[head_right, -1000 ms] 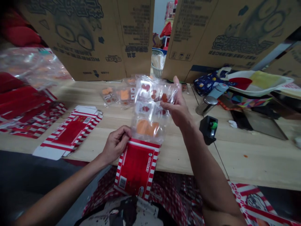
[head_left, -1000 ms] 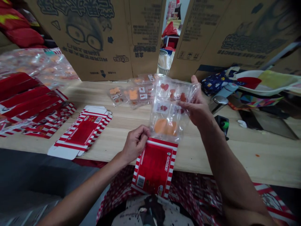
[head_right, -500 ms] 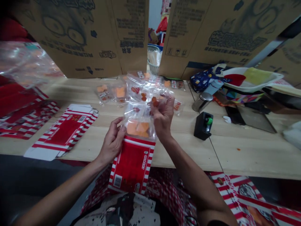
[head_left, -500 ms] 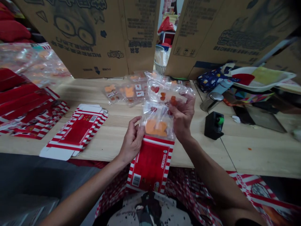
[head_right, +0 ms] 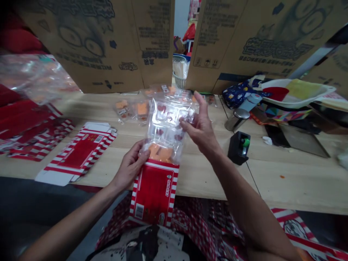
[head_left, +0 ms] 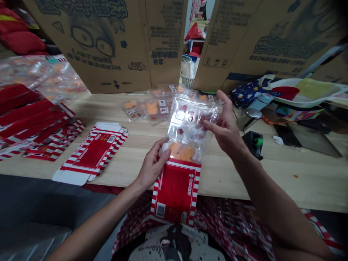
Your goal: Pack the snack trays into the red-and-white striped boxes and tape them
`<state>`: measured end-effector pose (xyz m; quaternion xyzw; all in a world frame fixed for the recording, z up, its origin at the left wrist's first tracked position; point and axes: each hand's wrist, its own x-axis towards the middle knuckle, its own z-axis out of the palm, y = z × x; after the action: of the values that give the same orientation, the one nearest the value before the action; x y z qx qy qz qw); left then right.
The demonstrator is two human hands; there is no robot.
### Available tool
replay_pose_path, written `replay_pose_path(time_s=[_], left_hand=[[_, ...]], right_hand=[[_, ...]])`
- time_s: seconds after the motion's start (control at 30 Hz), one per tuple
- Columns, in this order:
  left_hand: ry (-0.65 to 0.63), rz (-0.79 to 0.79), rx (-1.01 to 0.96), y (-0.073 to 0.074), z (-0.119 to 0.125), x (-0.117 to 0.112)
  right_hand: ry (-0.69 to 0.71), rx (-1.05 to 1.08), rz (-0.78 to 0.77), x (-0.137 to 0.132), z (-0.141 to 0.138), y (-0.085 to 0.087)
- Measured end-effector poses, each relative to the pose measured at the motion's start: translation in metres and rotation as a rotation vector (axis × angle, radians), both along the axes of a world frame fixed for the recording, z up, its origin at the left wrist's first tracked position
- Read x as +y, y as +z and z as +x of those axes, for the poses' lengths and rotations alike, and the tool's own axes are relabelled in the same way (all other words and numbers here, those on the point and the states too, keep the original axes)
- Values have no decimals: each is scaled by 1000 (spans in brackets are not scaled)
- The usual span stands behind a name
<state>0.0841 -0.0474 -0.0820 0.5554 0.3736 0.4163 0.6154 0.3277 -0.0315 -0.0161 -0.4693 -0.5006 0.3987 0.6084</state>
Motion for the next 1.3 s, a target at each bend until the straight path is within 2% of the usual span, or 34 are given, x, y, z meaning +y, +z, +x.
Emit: replay_pose_path(time_s=[0.07, 0.17, 0.27, 0.37, 0.43, 0.53, 0.6, 0.7, 0.87, 0.97, 1.03, 1.07, 1.17, 1.2, 1.23, 1.3], left_hand=[[-13, -31, -45, 3, 2, -2], [2, -90, -95, 5, 1, -4], [5, -110, -145, 2, -1, -6], [-3, -98, -163, 0, -3, -7], [-5, -112, -149, 0, -4, -8], [-19, -94, -126, 4, -7, -7], [-32, -34, -88, 7, -10, -5], [-77, 55, 31, 9, -16, -1], [-235, 91, 202, 18, -25, 7], [-290, 289, 371, 29, -28, 11], [-300, 477, 474, 35, -30, 13], [-304, 537, 512, 37, -31, 15], [-296, 542, 592, 39, -37, 17], [-291, 511, 609, 40, -39, 18], [-297, 479, 620, 40, -41, 19], [-341, 432, 631, 43, -44, 21]], right_hand=[[29, -63, -11, 9, 9, 9], [218, -46, -111, 11, 17, 14], [420, -57, -242, 3, 17, 9], [646, -209, -318, -6, 11, -2], [659, -370, -242, -12, 7, -11], [472, -552, -61, -19, 3, -24], [410, -604, 12, -24, 2, -31], [519, -649, 13, -31, 1, -38], [807, -539, -189, -30, 2, -37], [877, -598, -185, -29, 2, -30], [806, -728, -109, -34, 0, -26], [699, -796, -51, -39, -1, -25], [201, -979, 161, -62, -6, -28], [85, -1053, 220, -71, -8, -31], [28, -1138, 258, -79, -11, -34], [57, -1293, 272, -91, -15, -40]])
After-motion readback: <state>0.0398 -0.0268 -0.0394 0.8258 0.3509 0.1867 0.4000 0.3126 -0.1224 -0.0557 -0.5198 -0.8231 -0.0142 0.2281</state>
